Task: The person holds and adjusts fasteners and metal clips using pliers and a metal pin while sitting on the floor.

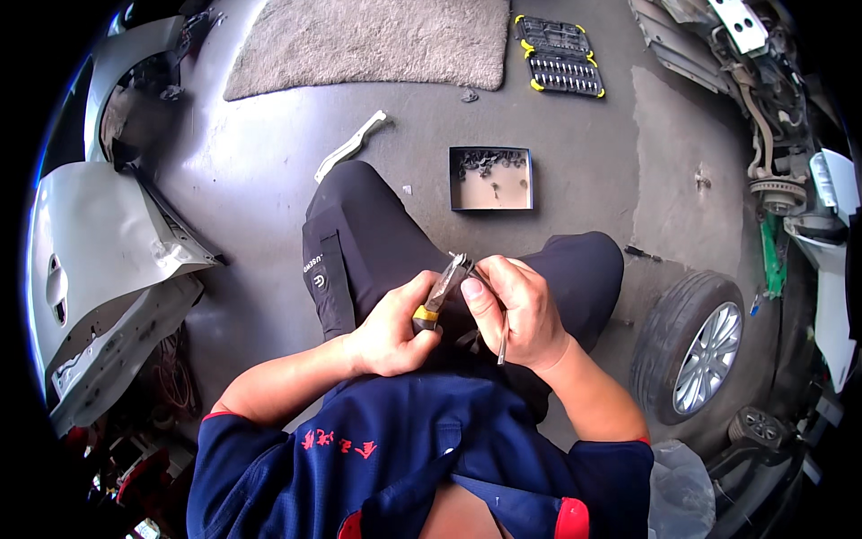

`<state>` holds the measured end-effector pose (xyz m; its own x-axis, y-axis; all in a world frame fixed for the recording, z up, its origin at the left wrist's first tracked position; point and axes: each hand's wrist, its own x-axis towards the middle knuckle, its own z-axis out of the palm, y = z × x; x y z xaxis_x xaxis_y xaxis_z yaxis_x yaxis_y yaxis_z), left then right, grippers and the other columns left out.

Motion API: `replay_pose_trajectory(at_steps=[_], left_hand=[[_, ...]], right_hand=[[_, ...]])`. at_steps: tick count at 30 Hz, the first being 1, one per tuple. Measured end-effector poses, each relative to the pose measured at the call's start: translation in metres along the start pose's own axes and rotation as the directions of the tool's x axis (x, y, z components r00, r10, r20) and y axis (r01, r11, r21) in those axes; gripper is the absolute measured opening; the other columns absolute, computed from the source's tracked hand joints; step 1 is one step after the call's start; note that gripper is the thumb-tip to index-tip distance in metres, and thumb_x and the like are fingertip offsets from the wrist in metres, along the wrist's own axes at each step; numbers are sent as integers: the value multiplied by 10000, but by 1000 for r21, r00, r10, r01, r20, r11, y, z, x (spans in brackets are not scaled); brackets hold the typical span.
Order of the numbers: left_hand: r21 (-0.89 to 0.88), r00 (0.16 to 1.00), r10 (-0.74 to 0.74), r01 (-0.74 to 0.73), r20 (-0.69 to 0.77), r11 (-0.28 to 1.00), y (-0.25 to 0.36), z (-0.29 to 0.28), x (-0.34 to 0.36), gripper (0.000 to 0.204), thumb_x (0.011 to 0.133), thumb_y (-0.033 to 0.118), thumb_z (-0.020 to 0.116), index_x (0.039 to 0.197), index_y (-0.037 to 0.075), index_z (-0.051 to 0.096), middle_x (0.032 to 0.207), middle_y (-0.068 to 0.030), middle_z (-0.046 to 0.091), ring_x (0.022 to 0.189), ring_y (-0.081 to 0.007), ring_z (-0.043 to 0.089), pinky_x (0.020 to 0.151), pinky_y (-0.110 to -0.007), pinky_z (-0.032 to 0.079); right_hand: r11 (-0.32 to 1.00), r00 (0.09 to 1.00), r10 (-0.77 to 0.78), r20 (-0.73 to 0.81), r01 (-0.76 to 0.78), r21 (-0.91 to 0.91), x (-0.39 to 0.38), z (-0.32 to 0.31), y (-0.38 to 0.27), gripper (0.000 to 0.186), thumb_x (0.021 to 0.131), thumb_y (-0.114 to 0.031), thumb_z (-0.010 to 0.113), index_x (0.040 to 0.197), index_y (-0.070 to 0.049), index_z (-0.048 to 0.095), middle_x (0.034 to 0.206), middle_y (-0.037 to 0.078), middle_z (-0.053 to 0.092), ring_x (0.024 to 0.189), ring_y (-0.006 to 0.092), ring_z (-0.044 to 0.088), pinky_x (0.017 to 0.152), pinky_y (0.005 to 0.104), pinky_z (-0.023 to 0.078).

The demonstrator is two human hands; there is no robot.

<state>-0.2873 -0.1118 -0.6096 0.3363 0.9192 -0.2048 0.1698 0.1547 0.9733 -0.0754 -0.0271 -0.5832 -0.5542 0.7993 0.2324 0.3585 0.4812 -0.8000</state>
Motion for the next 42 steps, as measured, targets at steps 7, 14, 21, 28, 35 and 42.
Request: replay_pose_trajectory(at_steps=[7, 14, 21, 28, 35, 42], left_hand=[[97, 993, 101, -107, 65, 990, -5, -3, 0, 483, 808, 23, 639, 1276, -12, 526, 1043, -195, 642, 937, -403, 653, 839, -446, 540], [45, 938, 239, -258, 250, 965, -12, -6, -1, 536, 764, 49, 664, 1287, -13, 560, 1106, -218, 659, 1021, -437, 671, 923, -456, 548], [-14, 985, 17, -14, 174, 1000, -10, -8, 1, 434, 825, 28, 654, 1245, 1, 545, 1012, -128, 639, 906, -295, 634, 854, -390, 526], [-20, 986, 19, -16, 167, 1000, -11, -9, 0, 464, 831, 14, 632, 1282, -5, 524, 1049, -156, 647, 966, -289, 647, 908, -399, 524], [-11, 989, 11, -10, 146, 1000, -17, -5, -4, 404, 845, 9, 631, 1232, 2, 514, 1007, -127, 608, 907, -278, 603, 870, -391, 510], [58, 993, -43, 37, 108, 998, -18, -3, -7, 485, 819, 25, 621, 1294, -19, 533, 1071, -224, 633, 990, -383, 661, 917, -431, 533]], right_hand=[[-200, 689, 189, 700, -671, 714, -25, -2, 14, 375, 1137, -342, 541, 877, -75, 588, 625, -46, 371, 532, 88, 332, 504, 251, 338], [-795, 694, -392, 604, -586, 158, -69, 20, 14, 475, 1135, -469, 499, 894, -69, 581, 574, -23, 308, 524, 107, 343, 391, 255, 389], [865, 947, 247, 204, -311, 393, -36, -8, -3, 248, 1106, -191, 591, 918, -32, 558, 749, 98, 581, 660, 267, 599, 628, 385, 495], [999, 996, 24, 89, -22, -24, -25, -2, 1, 199, 995, -162, 701, 905, -45, 567, 759, 125, 596, 695, 344, 598, 656, 449, 511], [977, 999, -28, 42, 36, -212, -26, 5, -1, 162, 920, -117, 751, 929, -31, 615, 812, 117, 613, 715, 331, 564, 677, 436, 475], [897, 999, -26, -39, 6, -443, -30, 20, -3, 184, 964, -203, 716, 907, -100, 574, 782, 55, 584, 730, 281, 567, 710, 426, 453]])
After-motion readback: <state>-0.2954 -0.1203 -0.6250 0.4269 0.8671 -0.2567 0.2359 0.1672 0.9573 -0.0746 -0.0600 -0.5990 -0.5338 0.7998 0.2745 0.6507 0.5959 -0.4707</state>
